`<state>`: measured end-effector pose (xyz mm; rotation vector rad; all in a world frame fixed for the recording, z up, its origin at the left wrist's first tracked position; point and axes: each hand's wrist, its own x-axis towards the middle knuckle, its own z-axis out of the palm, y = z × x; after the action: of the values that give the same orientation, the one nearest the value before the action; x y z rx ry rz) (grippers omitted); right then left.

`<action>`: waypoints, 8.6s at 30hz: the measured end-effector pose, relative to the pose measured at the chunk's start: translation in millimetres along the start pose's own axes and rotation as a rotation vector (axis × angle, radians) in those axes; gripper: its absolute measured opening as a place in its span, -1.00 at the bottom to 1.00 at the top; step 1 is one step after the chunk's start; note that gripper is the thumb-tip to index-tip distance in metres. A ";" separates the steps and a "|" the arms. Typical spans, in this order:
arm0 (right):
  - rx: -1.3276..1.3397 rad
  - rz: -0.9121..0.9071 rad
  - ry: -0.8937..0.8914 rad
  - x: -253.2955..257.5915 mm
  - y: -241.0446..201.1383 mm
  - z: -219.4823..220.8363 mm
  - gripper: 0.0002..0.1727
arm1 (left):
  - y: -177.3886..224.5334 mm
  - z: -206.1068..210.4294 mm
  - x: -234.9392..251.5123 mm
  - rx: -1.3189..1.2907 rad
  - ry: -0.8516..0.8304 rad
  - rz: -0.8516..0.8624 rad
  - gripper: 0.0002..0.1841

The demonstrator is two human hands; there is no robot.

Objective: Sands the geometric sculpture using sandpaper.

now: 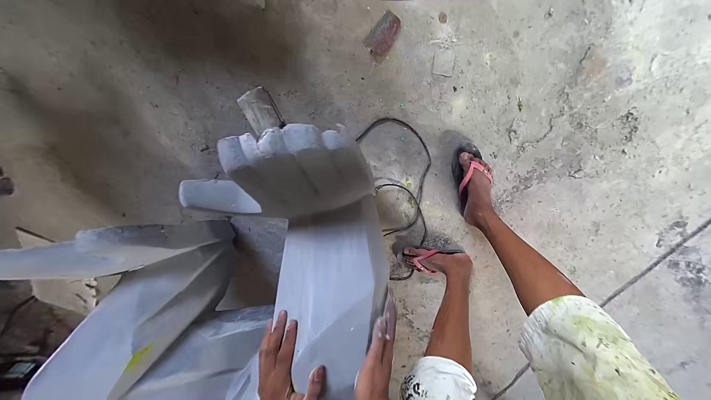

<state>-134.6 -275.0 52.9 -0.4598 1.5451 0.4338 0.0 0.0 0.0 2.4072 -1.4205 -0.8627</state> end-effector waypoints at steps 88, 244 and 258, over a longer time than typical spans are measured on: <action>-1.346 -0.179 -1.147 30.6 -163.7 161.9 -0.82 | 87.0 -43.3 68.4 -1.949 0.694 -0.695 -0.52; -1.744 -0.131 -0.762 116.5 -265.5 369.2 -0.65 | -41.6 -91.1 247.0 -2.716 1.523 -0.856 -0.41; -2.027 -0.605 -0.591 162.8 -282.4 324.9 -0.65 | 15.7 -83.8 314.6 -1.315 0.952 -1.813 -0.58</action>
<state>288.7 -341.5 -114.9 -1.9864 -0.1472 1.3880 151.5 -285.4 -43.5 1.6858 1.4822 -0.3041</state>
